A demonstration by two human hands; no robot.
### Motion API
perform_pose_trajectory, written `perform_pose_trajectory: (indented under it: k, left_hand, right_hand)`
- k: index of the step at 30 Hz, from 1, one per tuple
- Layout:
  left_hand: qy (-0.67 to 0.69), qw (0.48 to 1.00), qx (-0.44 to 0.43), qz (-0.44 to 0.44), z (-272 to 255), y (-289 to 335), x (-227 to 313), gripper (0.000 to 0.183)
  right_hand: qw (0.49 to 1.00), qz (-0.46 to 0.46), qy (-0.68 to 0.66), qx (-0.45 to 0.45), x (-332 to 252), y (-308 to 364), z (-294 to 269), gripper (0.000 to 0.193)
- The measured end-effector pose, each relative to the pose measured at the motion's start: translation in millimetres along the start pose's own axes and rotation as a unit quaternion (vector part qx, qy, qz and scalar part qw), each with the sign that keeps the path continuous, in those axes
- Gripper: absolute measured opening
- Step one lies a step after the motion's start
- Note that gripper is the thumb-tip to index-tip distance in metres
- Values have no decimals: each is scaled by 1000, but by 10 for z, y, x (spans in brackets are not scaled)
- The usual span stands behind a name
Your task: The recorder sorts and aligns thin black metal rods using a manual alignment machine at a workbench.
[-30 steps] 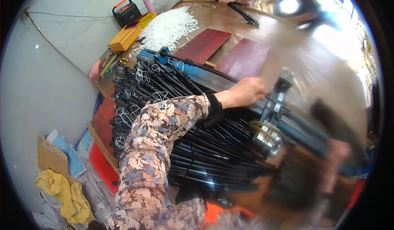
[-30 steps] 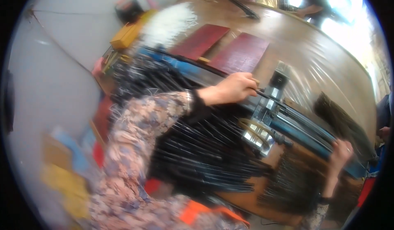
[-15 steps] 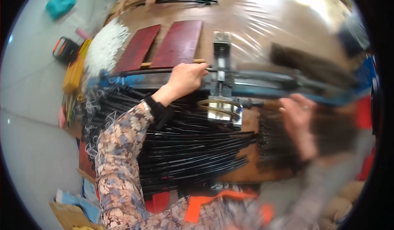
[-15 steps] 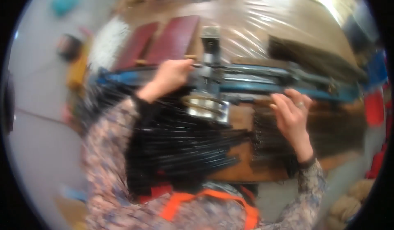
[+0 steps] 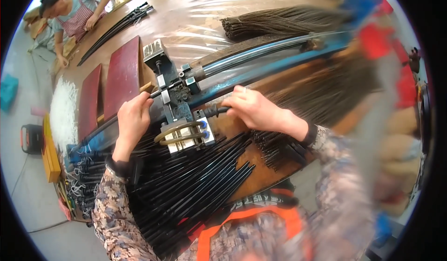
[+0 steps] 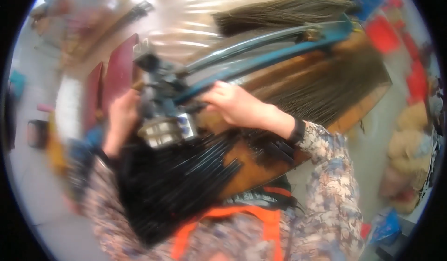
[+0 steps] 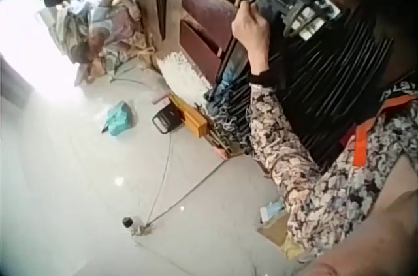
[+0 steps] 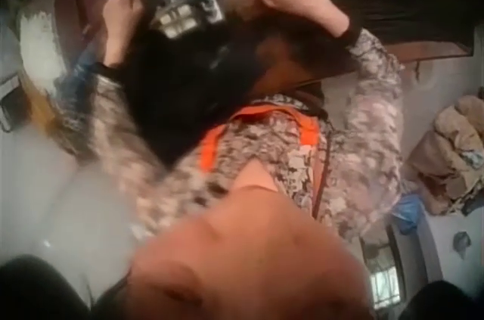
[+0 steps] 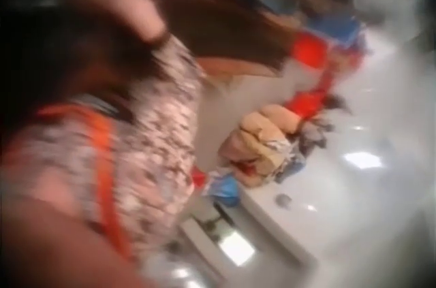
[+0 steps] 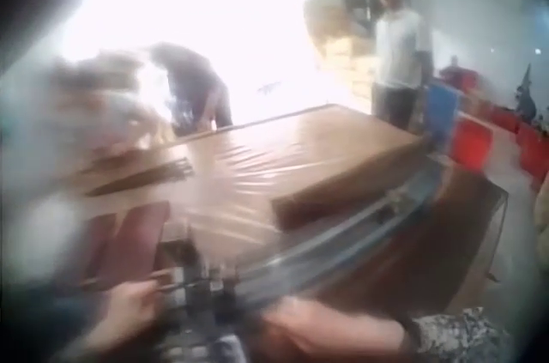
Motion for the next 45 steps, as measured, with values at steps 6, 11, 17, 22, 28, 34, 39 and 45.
perform_pose_trajectory:
  k: [6, 11, 17, 22, 28, 34, 39, 45]
  left_hand:
    - [-56, 988, 64, 126, 57, -62, 34, 9]
    - [-153, 956, 113, 223, -116, 39, -506, 11]
    - [-371, 929, 5, 7, -182, 370, -1061, 22]
    - [-217, 963, -159, 3, -619, 691, 64, 26]
    - [-122, 963, -239, 15, -633, 1280, -57, 21]
    - [-82, 970, -205, 105, -550, 1290, -120, 23]
    - [-107, 965, -220, 94, -542, 1440, -235, 22]
    - [17, 979, -176, 102, -640, 1370, -135, 13]
  right_hand:
    - [961, 200, -104, -162, 171, -141, -41, 33]
    - [975, 14, 168, -145, 321, 692, -143, 49]
    - [977, 83, 146, -134, 334, 579, 141, 13]
    - [978, 110, 157, -86, 328, 632, -1, 17]
    - [970, 172, 100, -143, 273, 557, -149, 16]
    - [964, 232, 62, -111, 152, 531, -271, 14]
    - [905, 410, -69, -84, 155, 537, -305, 17]
    - [929, 342, 0, -139, -151, 604, -281, 16]
Point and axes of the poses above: each hand's wrist, its own y-axis away from the middle knuckle, its own z-axis out of the palm, x = y × z, the point moved 4 cm from there along -y, towards the middle knuckle, and after that the axes turned 5 degrees about x, right-handed, at the moved point
